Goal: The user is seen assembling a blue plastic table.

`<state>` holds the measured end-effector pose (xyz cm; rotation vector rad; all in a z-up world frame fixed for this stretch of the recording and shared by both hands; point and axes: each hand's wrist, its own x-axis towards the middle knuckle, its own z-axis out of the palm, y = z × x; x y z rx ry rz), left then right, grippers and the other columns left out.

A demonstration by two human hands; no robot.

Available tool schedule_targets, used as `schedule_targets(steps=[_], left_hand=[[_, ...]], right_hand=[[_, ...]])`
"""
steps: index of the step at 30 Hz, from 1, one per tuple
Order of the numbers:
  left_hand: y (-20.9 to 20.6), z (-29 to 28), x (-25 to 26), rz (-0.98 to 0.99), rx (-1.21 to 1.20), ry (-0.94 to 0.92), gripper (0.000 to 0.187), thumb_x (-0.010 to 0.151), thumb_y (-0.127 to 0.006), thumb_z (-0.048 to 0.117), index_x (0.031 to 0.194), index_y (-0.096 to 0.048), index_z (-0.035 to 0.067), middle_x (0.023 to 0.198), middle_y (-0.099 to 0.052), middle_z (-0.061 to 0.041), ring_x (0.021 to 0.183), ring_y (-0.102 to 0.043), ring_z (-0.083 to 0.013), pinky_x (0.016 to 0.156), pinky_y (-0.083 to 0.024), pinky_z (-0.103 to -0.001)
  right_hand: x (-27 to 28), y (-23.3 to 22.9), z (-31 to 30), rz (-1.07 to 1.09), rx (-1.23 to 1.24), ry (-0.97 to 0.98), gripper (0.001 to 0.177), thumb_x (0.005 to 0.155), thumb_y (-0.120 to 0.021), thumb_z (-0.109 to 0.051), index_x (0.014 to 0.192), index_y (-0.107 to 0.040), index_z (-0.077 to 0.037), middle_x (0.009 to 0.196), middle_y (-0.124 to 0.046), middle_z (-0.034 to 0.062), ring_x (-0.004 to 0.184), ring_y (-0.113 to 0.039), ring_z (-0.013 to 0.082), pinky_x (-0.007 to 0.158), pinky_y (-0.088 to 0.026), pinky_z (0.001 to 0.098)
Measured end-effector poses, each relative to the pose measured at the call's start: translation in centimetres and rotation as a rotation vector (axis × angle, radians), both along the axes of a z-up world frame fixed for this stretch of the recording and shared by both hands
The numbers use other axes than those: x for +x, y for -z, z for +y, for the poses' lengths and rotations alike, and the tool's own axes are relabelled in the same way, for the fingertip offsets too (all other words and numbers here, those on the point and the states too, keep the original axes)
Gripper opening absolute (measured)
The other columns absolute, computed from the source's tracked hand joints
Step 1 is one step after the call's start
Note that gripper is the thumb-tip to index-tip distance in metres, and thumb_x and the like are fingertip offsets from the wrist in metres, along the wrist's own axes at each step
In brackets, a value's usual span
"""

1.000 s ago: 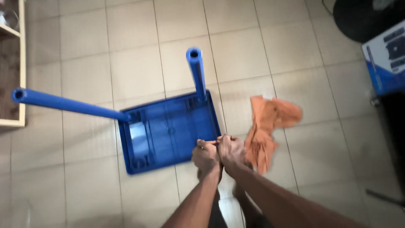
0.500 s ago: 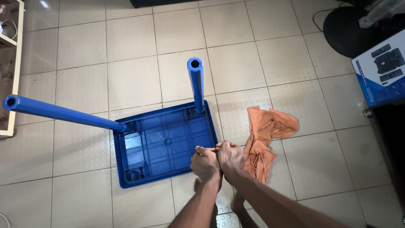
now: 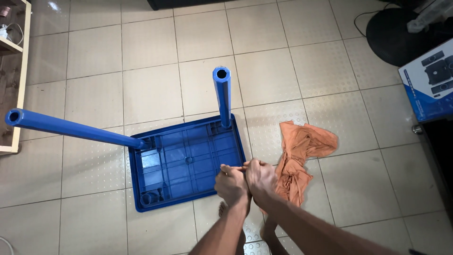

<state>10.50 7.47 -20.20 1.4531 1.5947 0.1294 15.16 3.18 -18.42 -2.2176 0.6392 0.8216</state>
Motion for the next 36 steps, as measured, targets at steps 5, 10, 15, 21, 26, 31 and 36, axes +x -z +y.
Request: schedule_targets(steps=[5,10,15,21,26,31,36], left_hand=[[-0.8,-1.5,-1.1,0.015,-0.016,-0.112,0.062,0.1,-0.037,0.039,0.071,-0.082,0.008,0.076,-0.079,-0.018,0.075,-0.075,-0.0403,0.078,-0.059,-0.049],[0.3,-0.7,-0.1,0.059,0.0,-0.005,0.063,0.103,-0.034,0.037,0.073,-0.083,0.011,0.075,-0.076,-0.019,0.076,-0.074,-0.0417,0.076,-0.06,-0.051],[0.2,-1.4,-0.5,-0.026,-0.003,-0.077,0.062,0.102,-0.036,0.036,0.069,-0.08,0.007,0.069,-0.077,-0.018,0.071,-0.076,-0.0398,0.072,-0.062,-0.048],[0.5,-0.8,0.1,0.011,0.029,-0.074,0.062,0.102,-0.036,0.035,0.067,-0.08,0.008,0.069,-0.075,-0.019,0.071,-0.074,-0.0431,0.072,-0.06,-0.051],[0.6,-0.7,0.4,0.002,0.033,-0.098,0.062,0.101,-0.037,0.033,0.064,-0.08,0.008,0.069,-0.074,-0.02,0.072,-0.073,-0.0448,0.072,-0.06,-0.052],[0.9,0.7,1.5,0.232,0.035,0.028,0.055,0.102,-0.04,0.04,0.087,-0.077,0.002,0.087,-0.075,-0.025,0.084,-0.073,-0.0455,0.076,-0.06,-0.054],[-4.2,0.6,1.5,0.213,0.05,0.301,0.059,0.1,-0.042,0.049,0.09,-0.078,0.003,0.091,-0.077,-0.022,0.087,-0.076,-0.0404,0.08,-0.061,-0.051]], right_hand=[[-1.6,0.6,-2.1,0.025,-0.004,0.064,0.038,0.089,-0.054,-0.038,0.094,-0.086,-0.018,0.101,-0.081,0.0115,0.098,-0.075,0.0318,0.093,-0.056,0.0452],[-0.4,-0.4,-0.9,-0.047,0.056,-0.026,0.038,0.088,-0.054,-0.039,0.097,-0.084,-0.018,0.103,-0.081,0.0128,0.102,-0.074,0.0341,0.095,-0.054,0.0453],[-0.8,1.3,-1.8,-0.079,0.046,-0.044,0.04,0.086,-0.053,-0.039,0.096,-0.086,-0.018,0.104,-0.081,0.0122,0.103,-0.073,0.0344,0.098,-0.053,0.0437],[-0.3,1.6,-1.2,-0.057,0.047,-0.024,0.04,0.087,-0.054,-0.039,0.097,-0.085,-0.017,0.102,-0.081,0.0107,0.101,-0.074,0.0325,0.096,-0.054,0.0423],[-0.1,3.8,-1.9,-0.108,0.104,-0.035,0.042,0.086,-0.052,-0.036,0.096,-0.087,-0.016,0.096,-0.084,0.0071,0.097,-0.073,0.0295,0.093,-0.054,0.0395],[0.3,2.3,-0.7,-0.085,0.198,-0.055,0.044,0.088,-0.053,-0.046,0.098,-0.083,-0.016,0.096,-0.082,0.0071,0.093,-0.073,0.028,0.086,-0.054,0.039],[1.8,7.4,-2.4,0.15,0.18,0.277,0.044,0.094,-0.052,-0.046,0.106,-0.081,-0.015,0.108,-0.08,0.0095,0.093,-0.071,0.0286,0.084,-0.056,0.041]])
